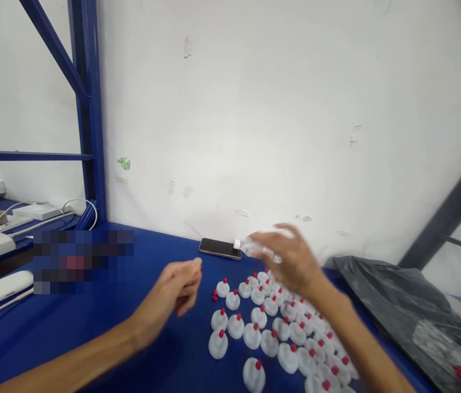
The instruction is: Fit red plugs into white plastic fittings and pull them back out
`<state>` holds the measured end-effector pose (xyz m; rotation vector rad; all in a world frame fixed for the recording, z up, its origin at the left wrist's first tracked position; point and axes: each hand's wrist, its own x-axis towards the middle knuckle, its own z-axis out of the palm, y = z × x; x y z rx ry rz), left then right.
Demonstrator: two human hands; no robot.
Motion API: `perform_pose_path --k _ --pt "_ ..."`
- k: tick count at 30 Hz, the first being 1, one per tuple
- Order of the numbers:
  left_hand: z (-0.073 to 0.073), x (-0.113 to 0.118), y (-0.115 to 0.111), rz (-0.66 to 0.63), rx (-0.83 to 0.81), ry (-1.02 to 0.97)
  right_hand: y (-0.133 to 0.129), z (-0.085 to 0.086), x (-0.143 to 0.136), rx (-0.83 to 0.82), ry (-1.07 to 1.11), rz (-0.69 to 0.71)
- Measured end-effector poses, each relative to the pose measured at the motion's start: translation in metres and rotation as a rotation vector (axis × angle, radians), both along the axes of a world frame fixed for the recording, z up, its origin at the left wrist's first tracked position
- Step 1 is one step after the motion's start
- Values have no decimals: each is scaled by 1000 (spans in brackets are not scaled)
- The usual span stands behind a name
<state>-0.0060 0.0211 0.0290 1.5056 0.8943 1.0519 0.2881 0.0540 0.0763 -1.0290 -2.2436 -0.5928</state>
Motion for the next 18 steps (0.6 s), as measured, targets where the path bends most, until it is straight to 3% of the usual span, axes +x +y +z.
perform_pose_path --k 3,6,12,18 --pt "-3 -16 10 100 247 179 12 8 70 -63 133 -286" --pt "-16 -18 17 148 452 350 20 -1 113 -152 187 -435" --pt "-54 -8 25 134 646 656 43 -44 124 -326 189 -544" --pt "-68 -13 32 36 600 799 47 -65 139 -457 117 -579"
